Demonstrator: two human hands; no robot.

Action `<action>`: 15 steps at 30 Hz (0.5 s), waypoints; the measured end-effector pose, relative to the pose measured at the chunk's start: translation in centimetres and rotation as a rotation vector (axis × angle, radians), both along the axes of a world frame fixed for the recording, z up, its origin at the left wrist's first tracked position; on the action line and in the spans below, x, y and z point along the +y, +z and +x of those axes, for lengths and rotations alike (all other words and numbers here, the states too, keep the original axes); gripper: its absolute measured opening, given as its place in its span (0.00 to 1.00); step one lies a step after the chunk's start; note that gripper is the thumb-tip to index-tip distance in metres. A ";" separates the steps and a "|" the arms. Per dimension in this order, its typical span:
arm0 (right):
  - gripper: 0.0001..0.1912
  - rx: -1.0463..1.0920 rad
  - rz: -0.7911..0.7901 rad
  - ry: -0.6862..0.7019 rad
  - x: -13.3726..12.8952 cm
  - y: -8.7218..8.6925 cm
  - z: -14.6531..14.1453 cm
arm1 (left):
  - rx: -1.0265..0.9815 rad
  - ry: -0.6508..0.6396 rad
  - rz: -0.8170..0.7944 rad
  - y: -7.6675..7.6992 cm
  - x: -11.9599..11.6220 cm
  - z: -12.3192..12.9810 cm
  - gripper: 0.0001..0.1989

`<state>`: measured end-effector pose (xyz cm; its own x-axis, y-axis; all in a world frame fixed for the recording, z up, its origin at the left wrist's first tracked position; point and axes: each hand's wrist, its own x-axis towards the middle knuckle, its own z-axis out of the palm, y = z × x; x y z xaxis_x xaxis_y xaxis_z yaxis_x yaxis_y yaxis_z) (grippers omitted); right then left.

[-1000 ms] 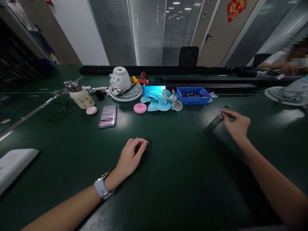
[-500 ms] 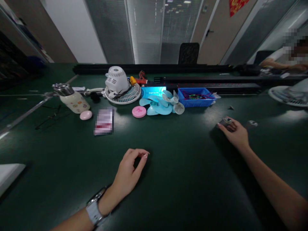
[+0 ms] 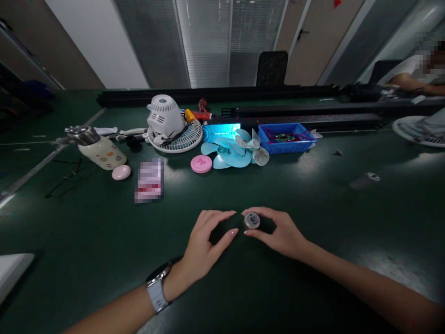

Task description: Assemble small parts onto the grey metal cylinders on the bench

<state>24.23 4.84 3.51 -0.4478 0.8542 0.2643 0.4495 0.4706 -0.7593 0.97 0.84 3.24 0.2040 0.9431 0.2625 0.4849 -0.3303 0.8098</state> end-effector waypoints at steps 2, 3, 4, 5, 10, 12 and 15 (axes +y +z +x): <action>0.21 0.013 -0.021 0.044 -0.3 -0.5 -1.4 | -0.014 -0.040 0.032 0.0 0.2 0.2 0.15; 0.20 0.022 -0.027 0.055 -0.4 -0.8 -1.7 | -0.019 -0.050 0.047 0.0 0.3 0.3 0.14; 0.20 0.030 -0.031 0.059 -0.5 -1.0 -1.9 | -0.023 -0.053 0.059 0.0 0.3 0.3 0.13; 0.19 0.033 -0.033 0.059 -0.6 -1.2 -2.0 | -0.026 -0.052 0.070 -0.1 0.3 0.3 0.12; 0.19 0.018 -0.019 0.052 -0.6 -1.7 -1.9 | -0.011 -0.019 0.047 0.5 0.8 1.3 0.11; 0.18 0.016 -0.020 0.060 -0.5 -1.7 -1.8 | 0.010 -0.005 0.034 1.1 1.1 1.8 0.10; 0.18 0.039 -0.019 0.075 -0.5 -1.7 -2.0 | 0.045 0.061 0.044 1.8 1.0 2.0 0.11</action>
<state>22.27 4.31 1.76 -0.5000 0.8239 0.2667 0.3835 0.4868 -0.7848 2.93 1.85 5.06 0.1593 0.9417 0.2963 0.5404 -0.3343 0.7722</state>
